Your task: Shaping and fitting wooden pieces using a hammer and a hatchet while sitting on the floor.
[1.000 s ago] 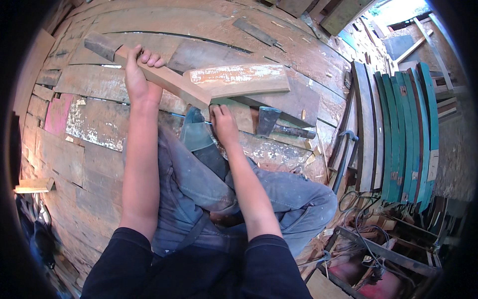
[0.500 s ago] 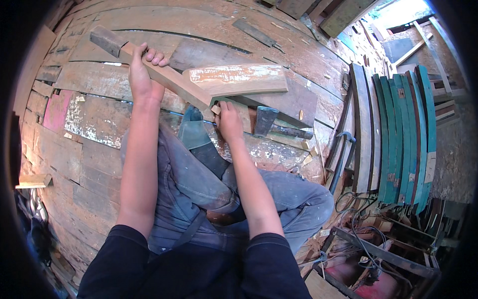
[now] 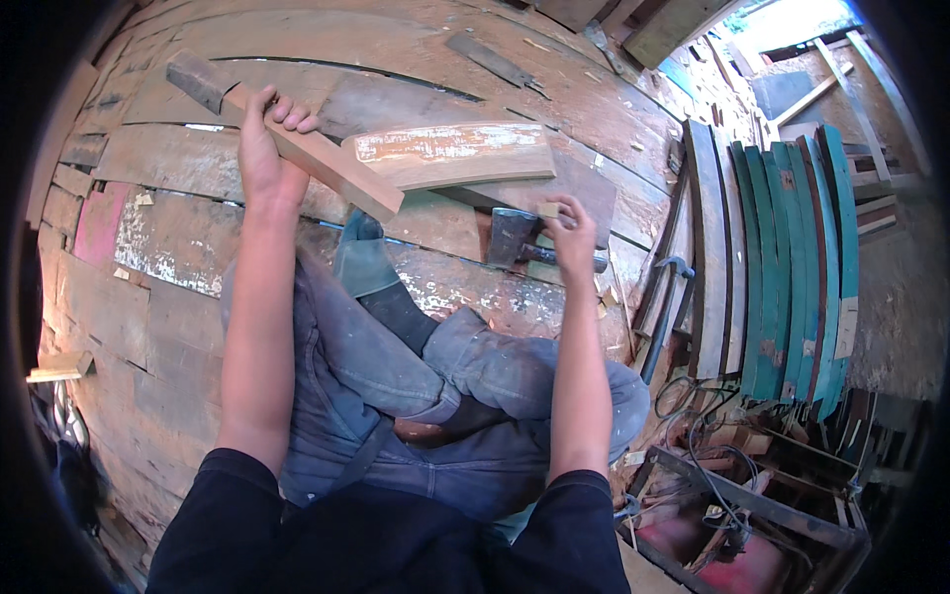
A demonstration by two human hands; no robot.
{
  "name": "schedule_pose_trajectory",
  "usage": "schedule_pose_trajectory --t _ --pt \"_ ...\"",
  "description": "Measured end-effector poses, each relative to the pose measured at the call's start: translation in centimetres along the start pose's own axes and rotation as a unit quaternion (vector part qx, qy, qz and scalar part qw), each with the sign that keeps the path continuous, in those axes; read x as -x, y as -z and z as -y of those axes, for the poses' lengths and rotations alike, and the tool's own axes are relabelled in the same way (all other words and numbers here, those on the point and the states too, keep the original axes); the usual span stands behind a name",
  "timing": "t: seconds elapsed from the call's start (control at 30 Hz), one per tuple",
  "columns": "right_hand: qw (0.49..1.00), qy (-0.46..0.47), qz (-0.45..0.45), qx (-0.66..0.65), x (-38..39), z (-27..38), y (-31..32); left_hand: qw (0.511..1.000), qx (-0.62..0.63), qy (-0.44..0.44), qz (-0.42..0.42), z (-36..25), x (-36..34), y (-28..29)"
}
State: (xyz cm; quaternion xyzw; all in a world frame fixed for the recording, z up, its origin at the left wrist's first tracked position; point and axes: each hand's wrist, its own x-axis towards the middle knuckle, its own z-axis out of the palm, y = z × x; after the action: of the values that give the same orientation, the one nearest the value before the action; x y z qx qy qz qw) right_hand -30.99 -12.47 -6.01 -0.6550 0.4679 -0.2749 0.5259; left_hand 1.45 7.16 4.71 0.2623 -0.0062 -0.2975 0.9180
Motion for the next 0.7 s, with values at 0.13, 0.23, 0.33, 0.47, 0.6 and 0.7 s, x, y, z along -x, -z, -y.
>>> schedule_pose_trajectory --t 0.13,0.23,0.33,0.47,0.6,0.7 --pt "0.934 0.093 -0.031 0.344 -3.3 -1.0 3.8 1.0 -0.007 0.001 0.006 0.5 0.0 -0.2" --pt "0.929 0.127 -0.003 0.346 -5.3 -1.5 4.9 1.0 -0.012 0.004 0.003 0.7 0.1 -0.4" --pt "0.922 0.138 0.017 0.362 -4.8 -0.6 3.8 1.0 -0.027 -0.004 0.003 0.6 0.1 0.0" --pt "0.928 0.148 -0.054 0.337 -2.8 1.1 3.1 1.0 -0.022 -0.002 0.013 0.6 0.0 0.3" --pt "0.912 0.152 -0.084 0.373 -1.7 0.7 3.6 1.0 -0.019 -0.001 -0.002 0.7 0.0 -0.1" --pt "0.911 0.101 -0.029 0.399 -2.3 0.1 3.3 1.0 -0.016 0.002 0.005 0.7 -0.2 0.4"
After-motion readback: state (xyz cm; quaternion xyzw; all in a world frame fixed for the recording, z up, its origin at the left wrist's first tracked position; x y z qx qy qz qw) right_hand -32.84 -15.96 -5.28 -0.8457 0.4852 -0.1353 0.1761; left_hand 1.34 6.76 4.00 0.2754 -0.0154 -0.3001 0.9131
